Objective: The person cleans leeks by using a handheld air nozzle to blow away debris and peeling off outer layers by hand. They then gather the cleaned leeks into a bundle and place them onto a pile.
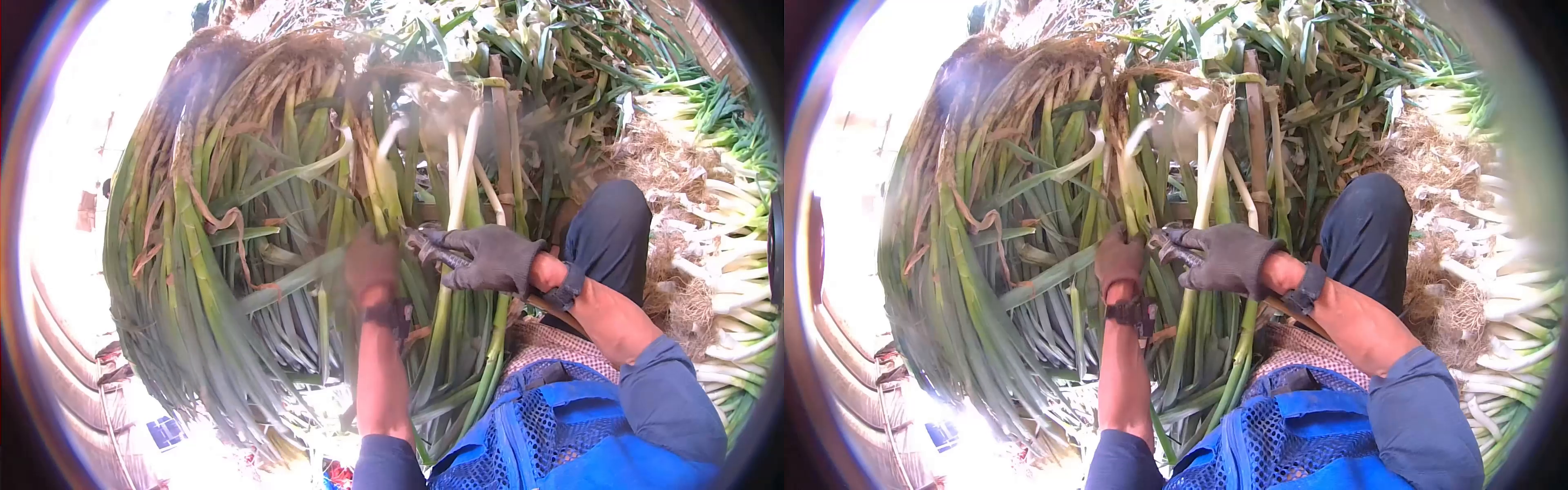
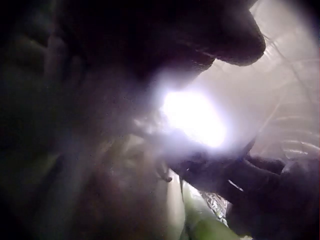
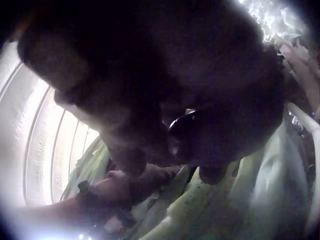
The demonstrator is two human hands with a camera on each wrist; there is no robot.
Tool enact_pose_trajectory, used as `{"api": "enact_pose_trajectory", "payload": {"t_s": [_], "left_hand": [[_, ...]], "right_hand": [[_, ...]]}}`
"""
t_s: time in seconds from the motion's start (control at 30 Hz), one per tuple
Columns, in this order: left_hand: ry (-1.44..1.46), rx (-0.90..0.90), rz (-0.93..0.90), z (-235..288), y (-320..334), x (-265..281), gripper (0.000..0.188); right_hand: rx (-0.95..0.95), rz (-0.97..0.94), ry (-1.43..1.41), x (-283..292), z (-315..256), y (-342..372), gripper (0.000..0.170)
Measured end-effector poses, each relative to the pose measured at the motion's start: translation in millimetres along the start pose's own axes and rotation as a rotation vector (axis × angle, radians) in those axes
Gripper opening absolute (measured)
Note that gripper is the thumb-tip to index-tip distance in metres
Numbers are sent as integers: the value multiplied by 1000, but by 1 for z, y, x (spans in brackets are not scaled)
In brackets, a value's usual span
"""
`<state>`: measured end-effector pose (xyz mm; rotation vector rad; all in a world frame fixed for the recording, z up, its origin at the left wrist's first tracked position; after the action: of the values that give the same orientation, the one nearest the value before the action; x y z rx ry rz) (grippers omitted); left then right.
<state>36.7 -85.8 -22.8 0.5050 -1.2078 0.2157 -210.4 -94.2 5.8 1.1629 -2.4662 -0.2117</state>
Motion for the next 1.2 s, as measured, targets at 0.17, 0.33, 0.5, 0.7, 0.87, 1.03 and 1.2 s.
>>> {"api": "enact_pose_trajectory", "payload": {"t_s": [0.17,0.33,0.5,0.7,0.87,1.03,1.2], "left_hand": [[-19,55,-174,20,-8,10,47],[185,29,-224,-8,-18,-21,48],[187,33,-156,19,26,-27,48],[110,59,-127,25,38,-29,52],[195,89,-227,-1,22,-49,61],[226,70,-209,-1,21,-49,60],[294,80,-218,0,24,-48,60]], "right_hand": [[-55,-27,-69,7,7,26,75],[-128,26,-134,14,7,36,74],[-70,-36,73,17,-3,31,71],[-177,116,257,33,-1,8,69],[-101,-100,99,24,-6,56,72],[-148,11,249,23,8,15,77],[-204,182,287,44,0,-41,65]]}}
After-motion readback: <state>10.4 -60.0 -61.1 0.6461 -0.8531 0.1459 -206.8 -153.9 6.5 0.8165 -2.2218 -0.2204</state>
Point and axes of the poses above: each hand's wrist, its own y-axis away from the middle knuckle, its own x-axis out of the back of the hand, z = x × y, the point moved 3 cm from there along -y, towards the middle knuckle, and after that the axes turned 5 degrees about -z, right-handed, at the moved point
